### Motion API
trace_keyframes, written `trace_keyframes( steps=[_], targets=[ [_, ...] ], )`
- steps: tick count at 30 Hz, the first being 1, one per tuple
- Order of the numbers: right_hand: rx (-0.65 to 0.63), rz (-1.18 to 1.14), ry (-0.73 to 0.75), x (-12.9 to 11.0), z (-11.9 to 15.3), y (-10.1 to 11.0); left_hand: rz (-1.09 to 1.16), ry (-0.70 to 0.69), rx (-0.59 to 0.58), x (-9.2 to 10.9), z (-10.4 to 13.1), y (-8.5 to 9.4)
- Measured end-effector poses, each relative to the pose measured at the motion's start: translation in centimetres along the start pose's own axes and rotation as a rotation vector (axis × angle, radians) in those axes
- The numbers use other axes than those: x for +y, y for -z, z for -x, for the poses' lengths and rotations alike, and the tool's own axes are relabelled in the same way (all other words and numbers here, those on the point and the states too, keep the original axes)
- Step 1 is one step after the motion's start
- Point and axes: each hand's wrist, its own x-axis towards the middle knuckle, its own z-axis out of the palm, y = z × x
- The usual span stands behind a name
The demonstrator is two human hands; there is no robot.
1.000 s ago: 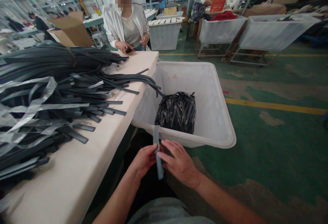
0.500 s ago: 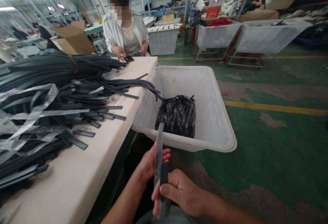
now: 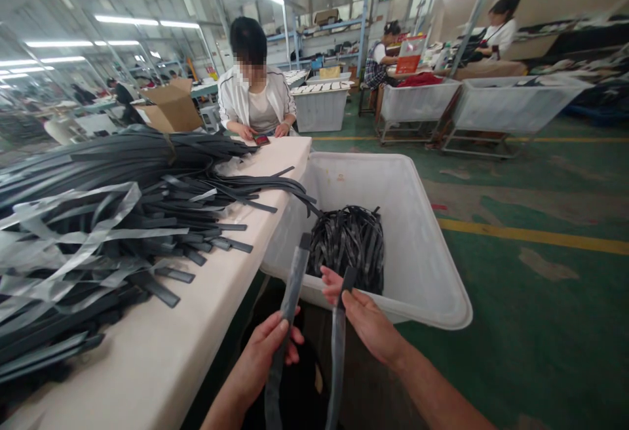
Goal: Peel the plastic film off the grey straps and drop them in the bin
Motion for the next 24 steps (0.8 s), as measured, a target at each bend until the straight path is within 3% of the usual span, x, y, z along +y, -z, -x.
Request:
trace_keyframes(
  steps=[3,7,12,15,18,21,24],
  targets=[
    [-0.082,-0.056,0.079,-1.3,-1.9,0.4,-0.116,0.054,-0.090,-0.8,2.2,0.2],
    [-0.172,-0.117,0.099,-2.5,-2.5,-1.1,-0.161,0.068,-0.152,-1.0,3.7,0.1],
    [-0.252,0.128,0.126,-2.8,-1.8,-4.2,-0.055,-0.191,-0.140,2.5,3.6,-1.6],
    [-0.258,0.245,0.120,-2.8,-1.3,-5.3,-0.091,-0.256,-0.116,3.0,3.0,-3.3],
    [-0.158,0.229,0.069,-2.7,-1.3,-4.6,-0.234,-0.176,-0.015,0.6,2.6,-4.2],
    [0.002,0.119,0.025,-2.4,-2.1,-2.9,-0.345,-0.062,-0.043,-2.7,3.0,-4.4],
    [0.093,0.151,0.067,-2.3,-3.1,-0.8,-0.380,0.005,0.002,-4.3,3.8,-4.1]
  ],
)
